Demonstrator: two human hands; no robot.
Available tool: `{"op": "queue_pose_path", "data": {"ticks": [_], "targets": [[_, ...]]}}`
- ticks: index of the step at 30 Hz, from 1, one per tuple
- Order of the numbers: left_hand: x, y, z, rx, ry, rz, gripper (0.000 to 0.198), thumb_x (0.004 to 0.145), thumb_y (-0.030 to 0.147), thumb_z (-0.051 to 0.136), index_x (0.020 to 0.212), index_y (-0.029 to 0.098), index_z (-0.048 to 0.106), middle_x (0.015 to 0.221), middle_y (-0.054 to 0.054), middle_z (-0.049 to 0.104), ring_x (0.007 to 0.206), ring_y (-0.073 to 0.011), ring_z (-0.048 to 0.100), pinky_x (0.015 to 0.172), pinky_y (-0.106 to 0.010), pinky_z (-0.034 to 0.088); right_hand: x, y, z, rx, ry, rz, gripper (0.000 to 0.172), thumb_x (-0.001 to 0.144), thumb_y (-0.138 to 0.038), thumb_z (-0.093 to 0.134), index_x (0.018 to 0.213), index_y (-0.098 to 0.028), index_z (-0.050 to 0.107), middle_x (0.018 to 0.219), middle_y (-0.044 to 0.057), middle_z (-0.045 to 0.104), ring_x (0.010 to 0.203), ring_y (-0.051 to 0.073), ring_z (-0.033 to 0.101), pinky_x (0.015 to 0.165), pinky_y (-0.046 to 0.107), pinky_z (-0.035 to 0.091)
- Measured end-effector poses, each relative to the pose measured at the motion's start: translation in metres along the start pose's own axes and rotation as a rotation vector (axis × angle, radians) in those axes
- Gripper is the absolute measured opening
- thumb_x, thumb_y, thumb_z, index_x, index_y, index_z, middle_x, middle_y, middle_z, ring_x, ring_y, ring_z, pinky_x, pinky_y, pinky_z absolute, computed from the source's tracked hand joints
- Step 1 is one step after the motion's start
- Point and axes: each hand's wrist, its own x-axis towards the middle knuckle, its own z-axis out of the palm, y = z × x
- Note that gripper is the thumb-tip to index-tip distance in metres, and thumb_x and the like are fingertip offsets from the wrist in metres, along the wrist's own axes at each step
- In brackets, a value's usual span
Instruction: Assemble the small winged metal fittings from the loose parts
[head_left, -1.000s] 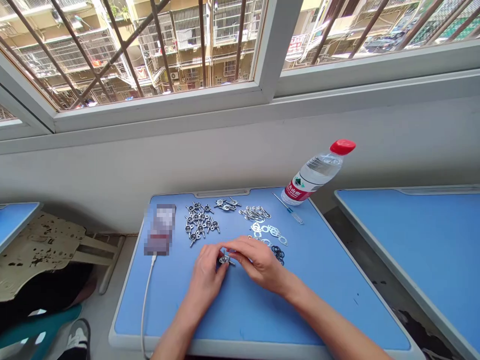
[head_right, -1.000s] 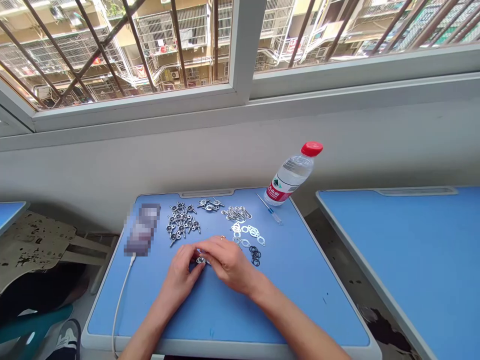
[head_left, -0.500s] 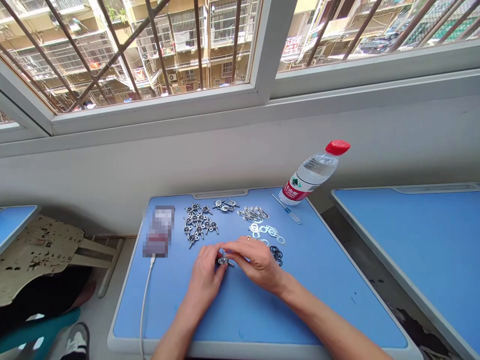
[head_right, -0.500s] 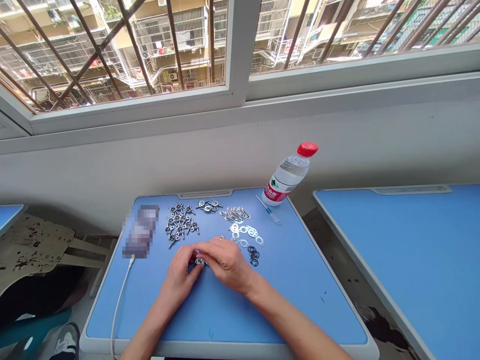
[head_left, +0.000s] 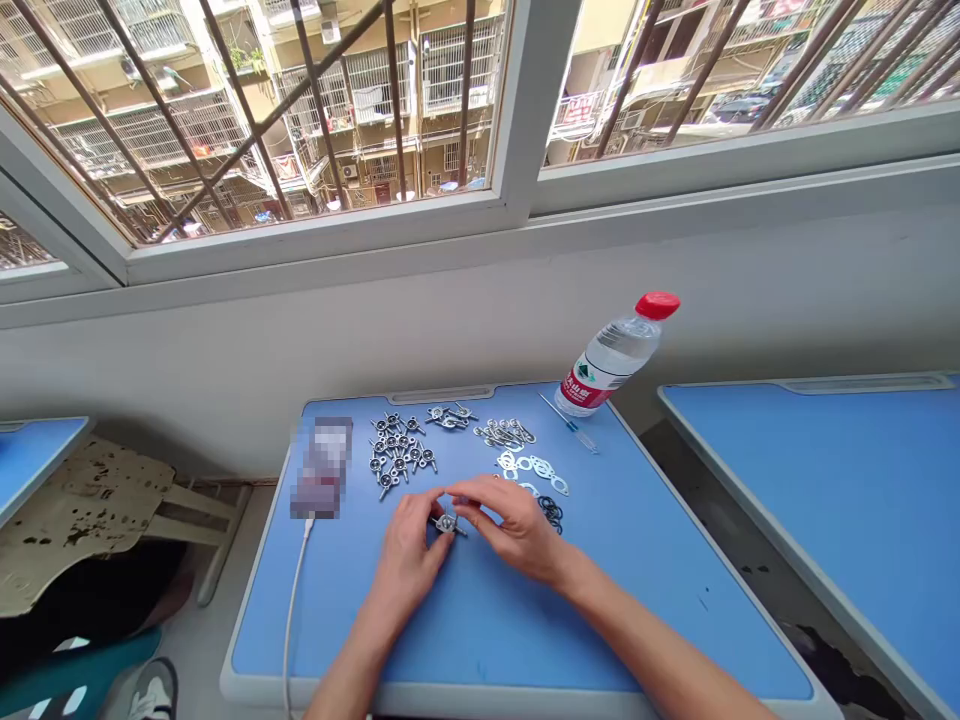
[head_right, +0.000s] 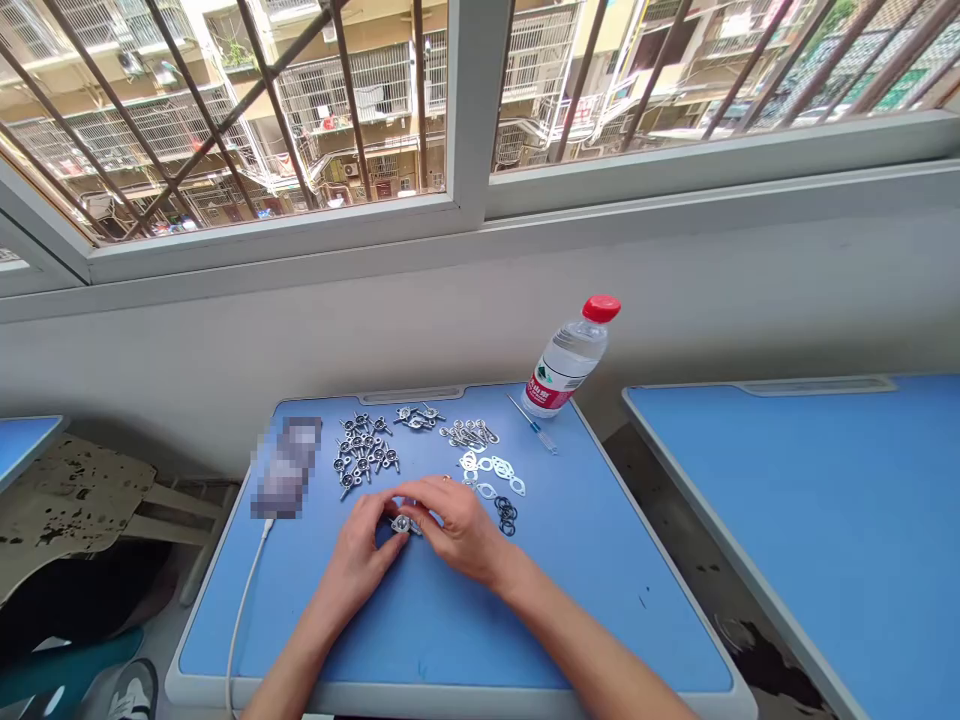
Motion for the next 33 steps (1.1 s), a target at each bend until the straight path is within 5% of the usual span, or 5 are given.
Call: {"op": "queue_pose_path", "data": {"ticks": [11,26,33], "targets": [[0.005,-0.001,-0.002,0.138,0.026,-0.012,0.011,0.081,0.015,0.064,0.092,0.019,0.065,0.091,-0.004,0.061,0.09,-0.022,0.055,0.081,-0.037,0.046,-0.002,0.003,-0.004,-0.019,-0.034,0.041,0.024,0.095,-0.016,0.047,0.114,-0.02,0.061,0.088,0.006,0.072,0.079,0.018,0.067,0.07,0.032,0.055],[0.029,0.0,-0.003,0.191,-0.11,-0.114,0.009,0.077,0.024,0.069,0.086,0.022,0.069,0.094,-0.002,0.067,0.095,-0.0235,0.057,0.083,-0.034,0.037,-0.004,0.021,-0.008,-0.068,0.01,0.096,0.024,0.093,-0.022,0.051,0.113,-0.02,0.063,0.091,0.007,0.073,0.08,0.02,0.069,0.074,0.033,0.056],[0.048,0.003,0.002,0.159,-0.143,-0.036,0.009,0.074,0.022,0.071,0.081,0.019,0.067,0.091,-0.002,0.066,0.092,-0.0214,0.056,0.083,-0.032,0.036,-0.003,0.033,-0.012,-0.07,0.067,0.12,0.024,0.092,-0.024,0.052,0.112,-0.019,0.065,0.09,0.007,0.073,0.077,0.018,0.068,0.072,0.031,0.055]]}}
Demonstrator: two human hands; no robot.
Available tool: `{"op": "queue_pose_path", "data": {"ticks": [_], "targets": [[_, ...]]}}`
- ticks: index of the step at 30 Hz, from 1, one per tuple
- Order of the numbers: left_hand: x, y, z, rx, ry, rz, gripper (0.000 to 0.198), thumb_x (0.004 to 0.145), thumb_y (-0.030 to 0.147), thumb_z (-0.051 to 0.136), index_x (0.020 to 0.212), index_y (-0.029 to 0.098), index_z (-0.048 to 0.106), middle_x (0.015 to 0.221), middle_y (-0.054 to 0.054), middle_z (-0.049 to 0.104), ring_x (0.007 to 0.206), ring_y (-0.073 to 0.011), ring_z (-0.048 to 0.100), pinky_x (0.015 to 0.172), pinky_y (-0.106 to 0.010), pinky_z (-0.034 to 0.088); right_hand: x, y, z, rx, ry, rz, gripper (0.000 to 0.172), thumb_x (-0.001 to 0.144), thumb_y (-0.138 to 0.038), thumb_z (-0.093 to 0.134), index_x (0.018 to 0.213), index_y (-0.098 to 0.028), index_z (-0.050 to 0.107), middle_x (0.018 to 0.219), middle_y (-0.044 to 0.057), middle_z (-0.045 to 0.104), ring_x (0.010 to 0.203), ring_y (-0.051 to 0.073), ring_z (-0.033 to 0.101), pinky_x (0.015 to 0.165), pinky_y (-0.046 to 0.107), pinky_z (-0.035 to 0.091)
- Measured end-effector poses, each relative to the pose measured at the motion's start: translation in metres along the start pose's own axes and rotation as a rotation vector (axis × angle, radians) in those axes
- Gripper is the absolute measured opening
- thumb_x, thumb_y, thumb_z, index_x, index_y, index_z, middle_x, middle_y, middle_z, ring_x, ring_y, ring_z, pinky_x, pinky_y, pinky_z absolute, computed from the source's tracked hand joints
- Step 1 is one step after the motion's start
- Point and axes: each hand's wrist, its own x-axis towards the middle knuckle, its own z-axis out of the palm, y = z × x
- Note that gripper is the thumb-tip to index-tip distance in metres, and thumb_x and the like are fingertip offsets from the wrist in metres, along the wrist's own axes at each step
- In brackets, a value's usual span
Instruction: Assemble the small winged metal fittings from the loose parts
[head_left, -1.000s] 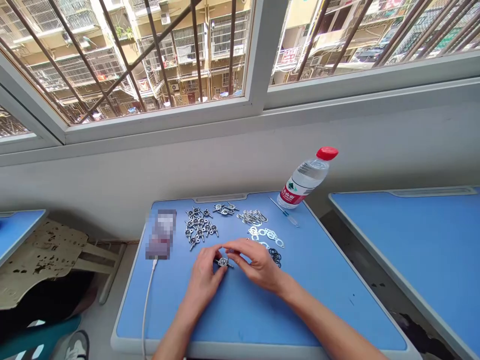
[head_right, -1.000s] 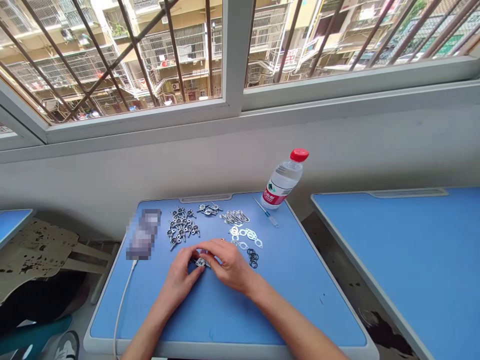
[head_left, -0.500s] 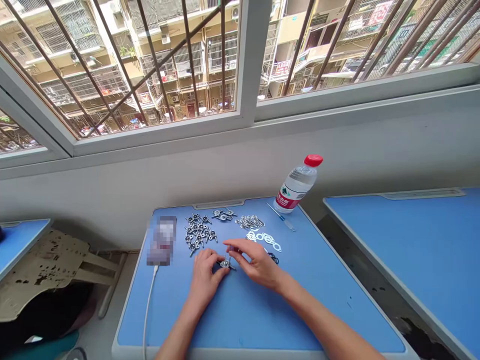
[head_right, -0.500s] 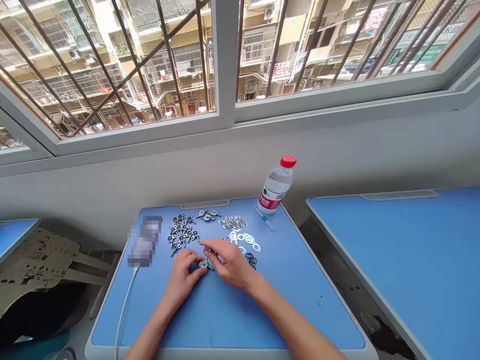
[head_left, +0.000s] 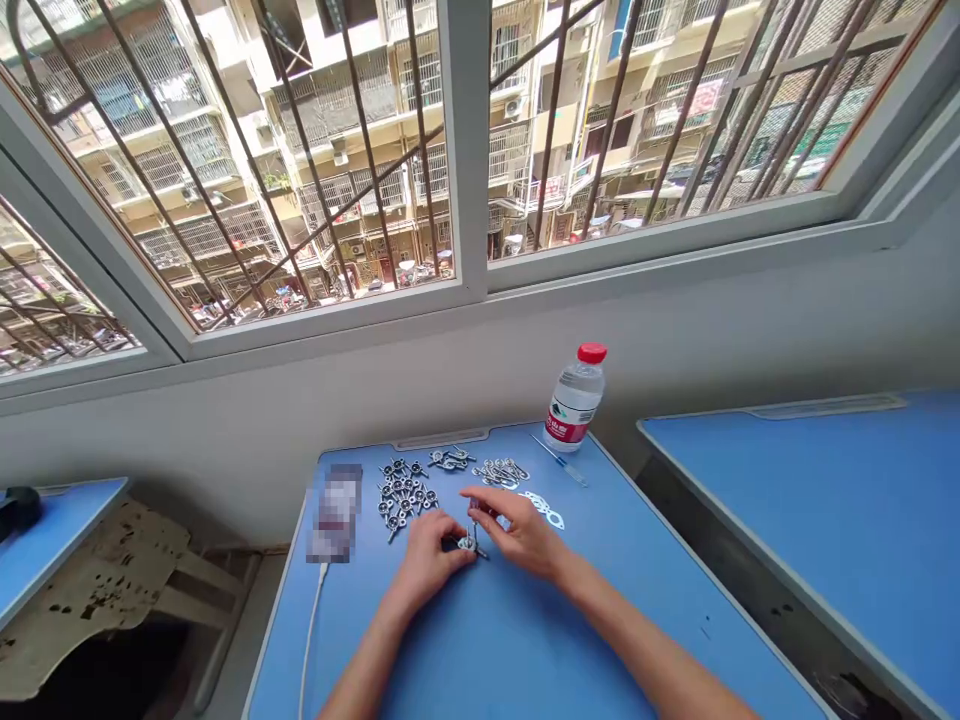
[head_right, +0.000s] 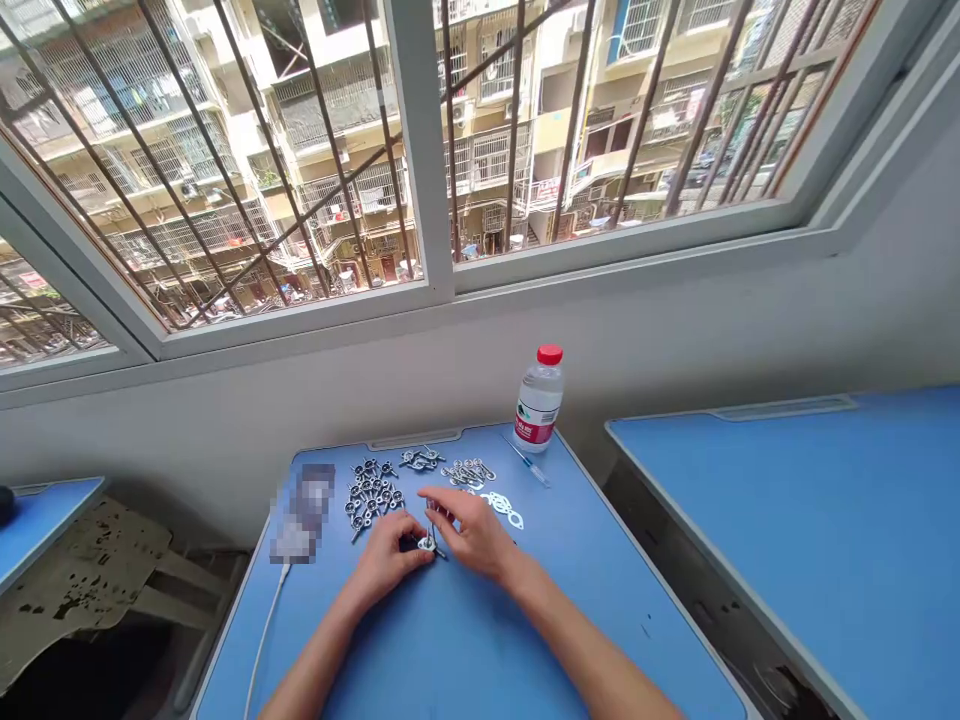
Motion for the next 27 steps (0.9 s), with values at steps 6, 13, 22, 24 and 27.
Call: {"op": "queue_pose_path", "data": {"ticks": [6,13,22,24,27], "targets": [[-0.001,-0.003,0.006,0.018,0.063,0.092,0.009,0.077,0.024,0.071,0.081,0.019,0.066,0.089,-0.002,0.066,0.09,-0.0207,0.056,0.08,-0.031,0.035,0.0,0.005,-0.002,-0.012,0.008,0.013,0.025,0.092,-0.024,0.052,0.113,-0.019,0.064,0.086,0.006,0.072,0.072,0.017,0.066,0.068,0.029,0.054],[0.003,-0.009,0.005,-0.018,0.052,0.127,0.011,0.075,0.025,0.075,0.08,0.019,0.067,0.087,-0.001,0.067,0.087,-0.0199,0.057,0.079,-0.03,0.035,0.0,0.006,-0.003,0.014,-0.003,0.027,0.026,0.09,-0.023,0.053,0.113,-0.018,0.063,0.086,0.006,0.072,0.07,0.016,0.065,0.068,0.028,0.054],[0.007,-0.015,0.0,-0.065,-0.015,0.17,0.013,0.075,0.028,0.075,0.084,0.02,0.07,0.086,-0.002,0.065,0.085,-0.0187,0.057,0.078,-0.029,0.038,0.001,0.008,-0.005,0.032,0.011,0.06,0.025,0.088,-0.024,0.054,0.11,-0.018,0.064,0.083,0.005,0.069,0.065,0.015,0.061,0.064,0.027,0.053],[0.007,-0.013,-0.003,-0.076,-0.025,0.18,0.013,0.075,0.027,0.075,0.084,0.019,0.071,0.084,-0.002,0.065,0.082,-0.0183,0.057,0.076,-0.028,0.039,0.002,0.008,-0.005,0.042,0.008,0.066,0.025,0.088,-0.025,0.054,0.11,-0.018,0.064,0.08,0.004,0.068,0.063,0.014,0.059,0.061,0.026,0.052],[0.007,-0.01,-0.006,-0.079,-0.038,0.186,0.011,0.076,0.027,0.073,0.083,0.019,0.071,0.083,-0.002,0.066,0.082,-0.0186,0.058,0.075,-0.028,0.04,0.002,0.007,-0.004,0.061,0.006,0.073,0.025,0.088,-0.025,0.055,0.11,-0.018,0.064,0.079,0.004,0.068,0.062,0.014,0.058,0.06,0.025,0.052]]}}
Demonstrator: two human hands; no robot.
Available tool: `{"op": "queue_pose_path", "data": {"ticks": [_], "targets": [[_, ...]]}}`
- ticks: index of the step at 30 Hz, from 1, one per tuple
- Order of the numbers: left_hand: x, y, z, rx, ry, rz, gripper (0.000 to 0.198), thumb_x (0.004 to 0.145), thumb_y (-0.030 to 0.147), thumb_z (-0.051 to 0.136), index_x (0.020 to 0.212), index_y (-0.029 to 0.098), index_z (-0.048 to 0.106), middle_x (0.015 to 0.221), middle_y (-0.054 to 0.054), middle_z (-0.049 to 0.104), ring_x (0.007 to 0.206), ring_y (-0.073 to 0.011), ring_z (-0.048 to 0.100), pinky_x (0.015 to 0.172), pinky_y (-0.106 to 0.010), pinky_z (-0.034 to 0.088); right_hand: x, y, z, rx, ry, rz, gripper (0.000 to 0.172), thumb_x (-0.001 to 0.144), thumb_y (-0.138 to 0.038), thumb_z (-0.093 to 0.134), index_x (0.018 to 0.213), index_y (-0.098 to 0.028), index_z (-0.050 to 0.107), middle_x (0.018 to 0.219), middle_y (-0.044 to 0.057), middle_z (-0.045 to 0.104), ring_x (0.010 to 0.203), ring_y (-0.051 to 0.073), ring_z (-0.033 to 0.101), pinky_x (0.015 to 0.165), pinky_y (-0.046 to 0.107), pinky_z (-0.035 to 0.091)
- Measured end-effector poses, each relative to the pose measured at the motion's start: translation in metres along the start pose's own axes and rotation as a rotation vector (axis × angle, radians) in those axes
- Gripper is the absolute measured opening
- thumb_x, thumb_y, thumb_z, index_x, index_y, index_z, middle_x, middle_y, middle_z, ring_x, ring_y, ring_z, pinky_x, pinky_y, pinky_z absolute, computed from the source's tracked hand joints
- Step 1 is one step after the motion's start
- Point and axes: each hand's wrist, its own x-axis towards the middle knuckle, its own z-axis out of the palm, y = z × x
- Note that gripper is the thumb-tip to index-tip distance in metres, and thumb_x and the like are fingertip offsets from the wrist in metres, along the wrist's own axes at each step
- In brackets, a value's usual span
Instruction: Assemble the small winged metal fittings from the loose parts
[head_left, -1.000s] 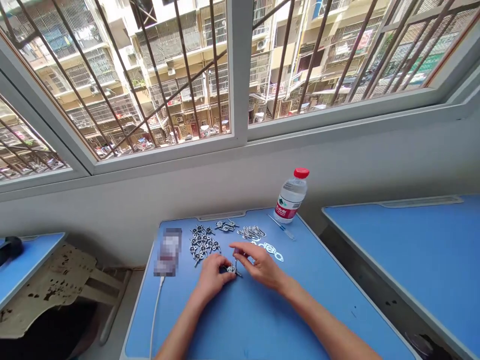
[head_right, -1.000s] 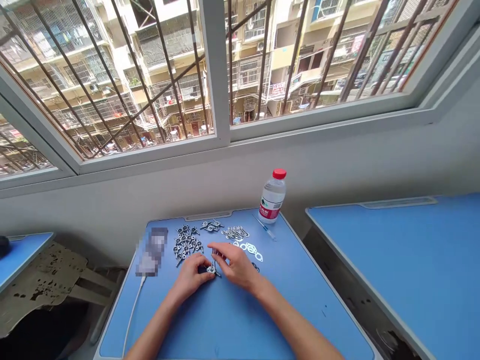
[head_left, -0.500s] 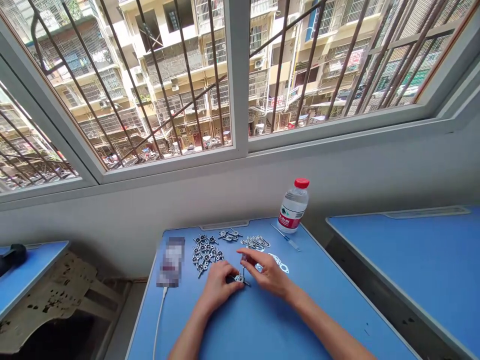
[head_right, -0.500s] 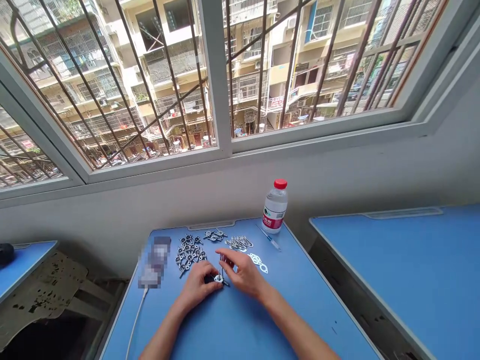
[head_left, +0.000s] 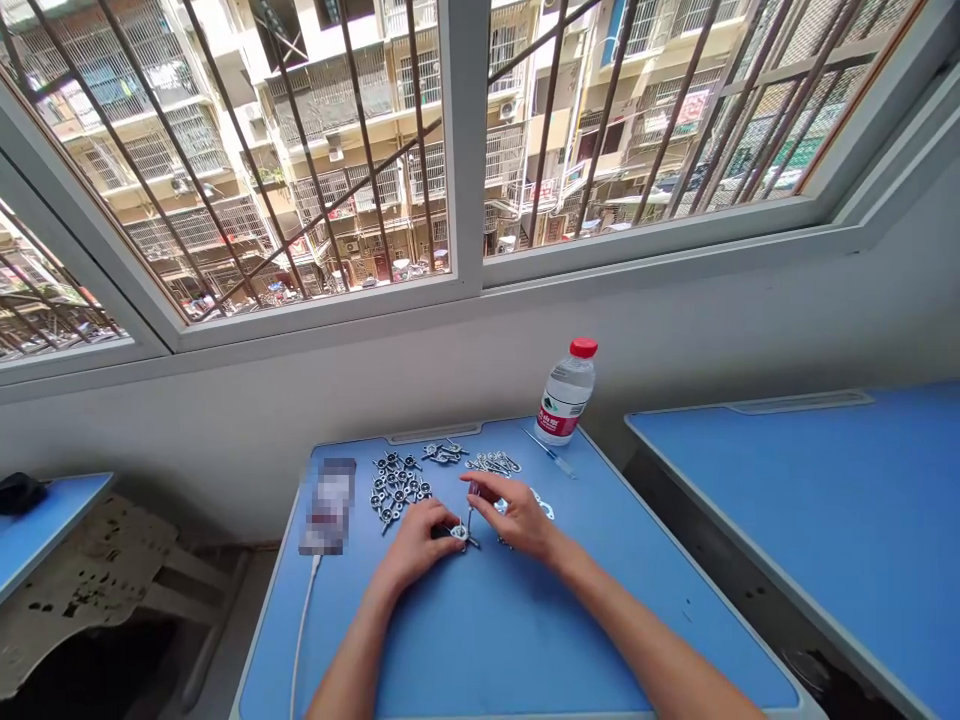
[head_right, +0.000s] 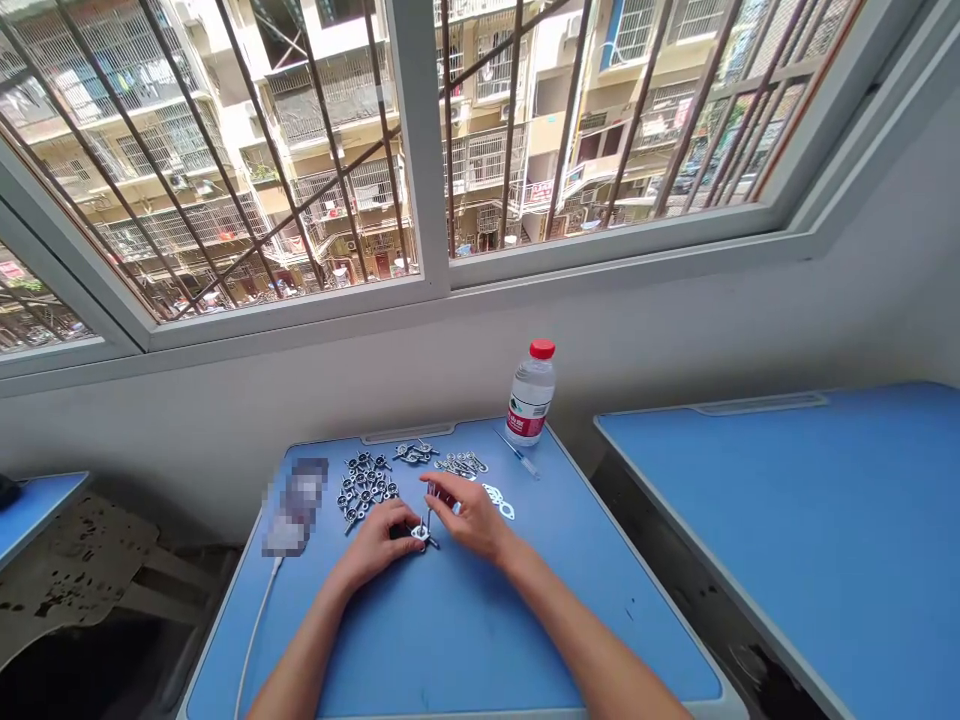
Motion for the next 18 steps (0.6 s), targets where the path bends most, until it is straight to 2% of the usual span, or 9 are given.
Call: {"op": "queue_pose_path", "data": {"ticks": [7,14,18], "targets": [[-0.0001,0.0005,-0.0006,-0.011,-0.011,0.014,0.01,0.076,0.026,0.072,0.083,0.019,0.072,0.083,-0.003,0.066,0.081,-0.0185,0.059,0.075,-0.027,0.043,-0.0019,-0.0018,0.001,0.03,-0.015,0.013,0.025,0.089,-0.026,0.055,0.111,-0.019,0.064,0.086,0.005,0.069,0.065,0.014,0.06,0.062,0.027,0.053],[0.0005,-0.0059,0.0009,-0.025,-0.008,0.039,0.012,0.076,0.026,0.073,0.085,0.019,0.073,0.083,-0.003,0.065,0.082,-0.0185,0.059,0.075,-0.027,0.043,0.0007,-0.0084,-0.0054,0.11,-0.099,0.04,0.025,0.089,-0.024,0.054,0.109,-0.022,0.068,0.09,0.005,0.071,0.077,0.016,0.064,0.066,0.026,0.054],[0.0005,-0.0068,0.0015,-0.03,-0.011,0.045,0.01,0.077,0.026,0.071,0.084,0.019,0.073,0.082,-0.003,0.064,0.081,-0.0183,0.059,0.074,-0.027,0.043,0.0008,-0.0095,-0.006,0.105,-0.106,0.037,0.022,0.087,-0.023,0.057,0.105,-0.022,0.069,0.092,0.004,0.072,0.076,0.015,0.064,0.066,0.026,0.053]]}}
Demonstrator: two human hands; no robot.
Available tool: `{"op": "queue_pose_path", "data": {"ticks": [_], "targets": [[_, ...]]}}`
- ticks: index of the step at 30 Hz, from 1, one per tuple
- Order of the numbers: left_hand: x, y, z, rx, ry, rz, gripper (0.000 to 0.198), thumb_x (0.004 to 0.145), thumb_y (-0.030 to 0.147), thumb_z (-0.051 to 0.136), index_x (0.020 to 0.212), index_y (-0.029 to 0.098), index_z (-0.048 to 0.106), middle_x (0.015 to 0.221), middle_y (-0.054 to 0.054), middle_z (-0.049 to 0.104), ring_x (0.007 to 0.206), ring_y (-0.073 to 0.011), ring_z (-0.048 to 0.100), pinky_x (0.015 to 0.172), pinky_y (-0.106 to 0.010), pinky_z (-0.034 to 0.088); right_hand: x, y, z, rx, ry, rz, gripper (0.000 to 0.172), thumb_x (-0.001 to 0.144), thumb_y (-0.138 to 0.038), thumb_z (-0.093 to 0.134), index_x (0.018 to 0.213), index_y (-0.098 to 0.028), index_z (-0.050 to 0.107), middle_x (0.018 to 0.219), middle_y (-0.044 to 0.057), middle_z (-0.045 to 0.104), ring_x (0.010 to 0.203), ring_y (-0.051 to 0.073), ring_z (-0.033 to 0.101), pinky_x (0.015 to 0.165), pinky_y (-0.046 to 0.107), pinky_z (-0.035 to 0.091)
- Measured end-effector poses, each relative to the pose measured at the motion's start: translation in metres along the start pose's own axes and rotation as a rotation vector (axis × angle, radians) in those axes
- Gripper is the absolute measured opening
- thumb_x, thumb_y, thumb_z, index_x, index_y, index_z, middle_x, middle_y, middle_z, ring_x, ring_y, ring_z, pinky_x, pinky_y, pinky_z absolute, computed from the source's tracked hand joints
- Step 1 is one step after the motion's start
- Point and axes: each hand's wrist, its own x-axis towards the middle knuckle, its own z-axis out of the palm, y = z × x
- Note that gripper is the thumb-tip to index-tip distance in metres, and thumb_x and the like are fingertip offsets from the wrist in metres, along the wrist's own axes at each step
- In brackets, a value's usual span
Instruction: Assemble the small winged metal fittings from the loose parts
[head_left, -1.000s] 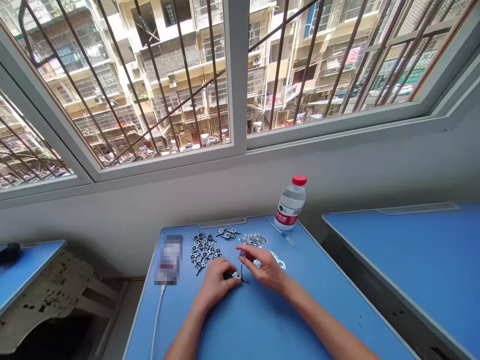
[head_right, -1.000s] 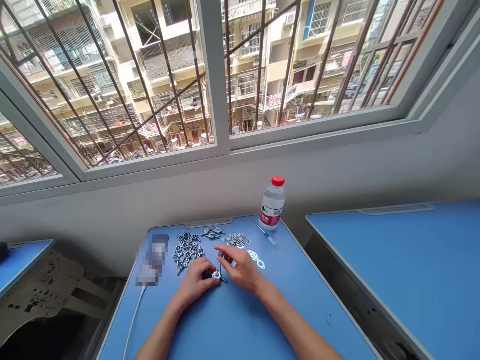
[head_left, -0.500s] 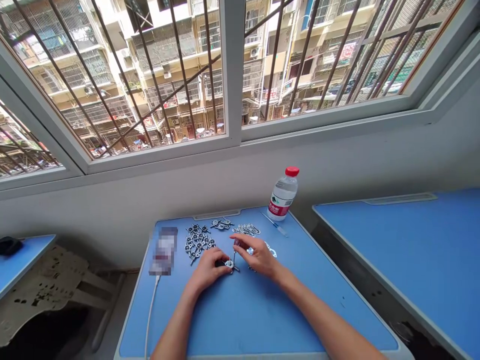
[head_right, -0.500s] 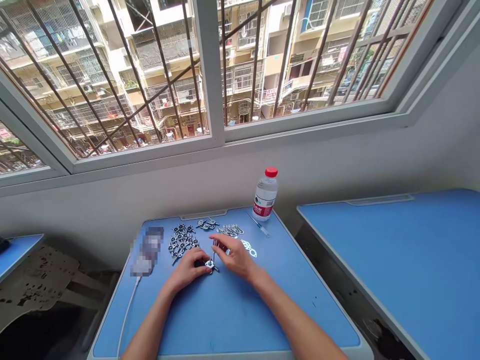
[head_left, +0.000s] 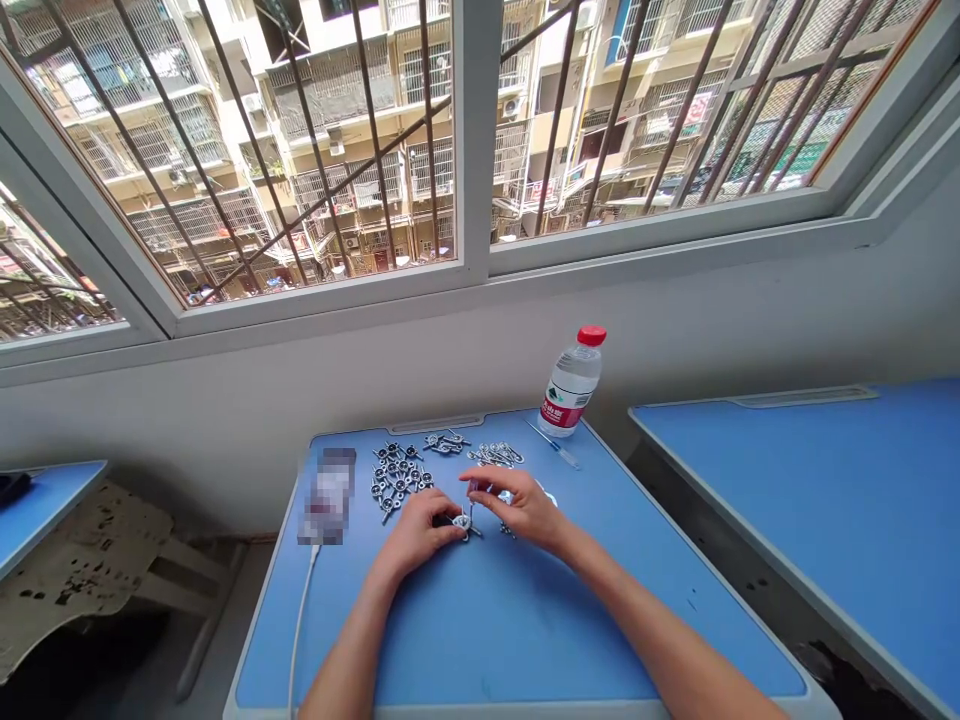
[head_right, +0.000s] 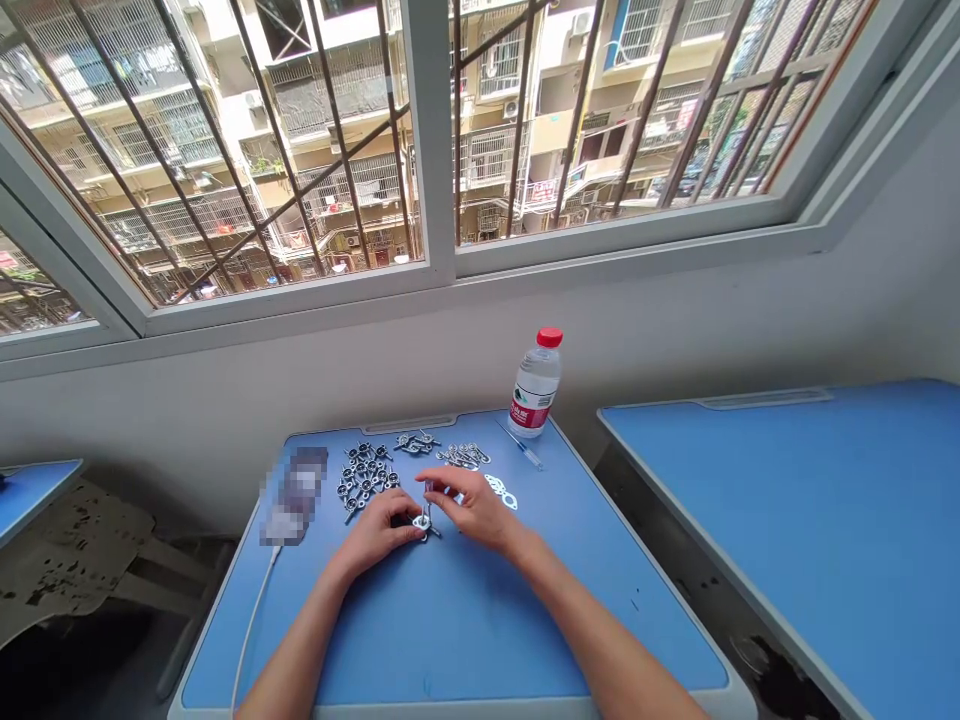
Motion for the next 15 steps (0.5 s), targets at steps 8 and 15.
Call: {"op": "queue_pose_path", "data": {"ticks": [8,15], "targets": [[-0.001,0.008,-0.002,0.017,-0.007,0.0,0.007,0.078,0.024,0.071,0.083,0.018,0.071,0.082,-0.002,0.064,0.081,-0.0174,0.056,0.073,-0.026,0.041,0.0,-0.005,0.002,0.001,0.143,-0.014,0.018,0.088,-0.031,0.06,0.099,-0.02,0.069,0.078,0.004,0.069,0.069,0.016,0.064,0.063,0.027,0.055],[0.0,0.006,-0.001,0.041,-0.001,0.001,0.005,0.077,0.023,0.07,0.076,0.018,0.069,0.081,-0.002,0.062,0.079,-0.0166,0.056,0.073,-0.026,0.041,-0.004,-0.006,0.013,-0.1,0.081,-0.164,0.021,0.095,-0.029,0.051,0.107,-0.023,0.067,0.082,0.005,0.071,0.075,0.017,0.064,0.071,0.032,0.054]]}}
